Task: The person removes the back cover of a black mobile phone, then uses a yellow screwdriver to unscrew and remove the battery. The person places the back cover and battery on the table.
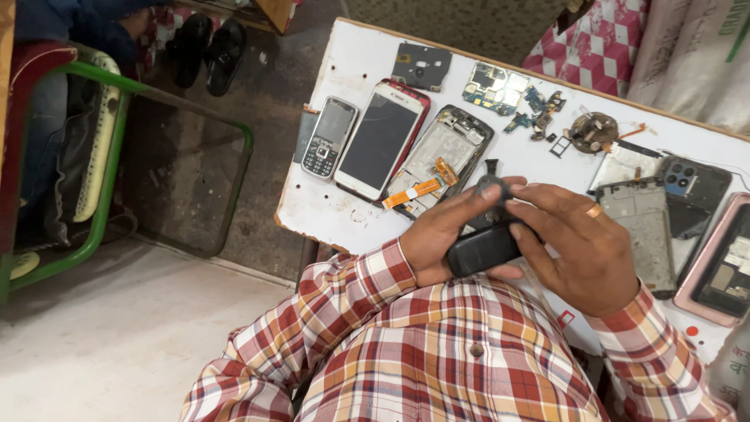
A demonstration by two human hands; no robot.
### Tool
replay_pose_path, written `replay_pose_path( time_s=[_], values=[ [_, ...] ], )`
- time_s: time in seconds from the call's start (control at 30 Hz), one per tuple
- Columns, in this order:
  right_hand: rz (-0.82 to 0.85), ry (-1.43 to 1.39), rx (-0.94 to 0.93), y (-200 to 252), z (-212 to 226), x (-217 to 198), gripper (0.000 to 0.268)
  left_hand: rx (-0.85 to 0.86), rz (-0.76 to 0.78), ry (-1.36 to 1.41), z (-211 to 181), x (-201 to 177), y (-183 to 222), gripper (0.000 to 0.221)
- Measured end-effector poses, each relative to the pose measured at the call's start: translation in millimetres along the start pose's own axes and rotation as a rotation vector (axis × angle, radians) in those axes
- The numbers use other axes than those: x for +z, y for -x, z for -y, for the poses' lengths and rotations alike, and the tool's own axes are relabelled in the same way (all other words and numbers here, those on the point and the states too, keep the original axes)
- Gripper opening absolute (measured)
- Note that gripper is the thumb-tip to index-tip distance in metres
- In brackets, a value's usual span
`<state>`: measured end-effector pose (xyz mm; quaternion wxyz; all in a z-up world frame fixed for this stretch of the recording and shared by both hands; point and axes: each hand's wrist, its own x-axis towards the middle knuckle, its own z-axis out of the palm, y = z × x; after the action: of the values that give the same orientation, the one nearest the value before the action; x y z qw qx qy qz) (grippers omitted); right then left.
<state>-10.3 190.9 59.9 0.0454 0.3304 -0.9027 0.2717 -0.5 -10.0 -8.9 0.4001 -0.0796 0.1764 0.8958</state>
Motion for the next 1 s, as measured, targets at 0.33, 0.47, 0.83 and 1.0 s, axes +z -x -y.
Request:
replay_pose_path(
  time_s=[0.33,0.47,0.83,1.0],
  values=[
    [0.115,-0.158,0.084,20,-5,-10,0.047,0.068,0.096,0.137,15,-7,-4,0.076],
    [0.095,-0.212,0.238,36,-14,-18,0.035,0.080,0.007,-0.015,13,-1,-6,0.080],
    [-0.344,-1.469,0.662,67,-10,42,0.056,0.183,-0.072,-0.144,13,11,0,0.075],
    [-0.213,-1.047,0.740,53,8,55,0.041,0.279,-0.012,-0.261,13,12,3,0.060]
  ],
)
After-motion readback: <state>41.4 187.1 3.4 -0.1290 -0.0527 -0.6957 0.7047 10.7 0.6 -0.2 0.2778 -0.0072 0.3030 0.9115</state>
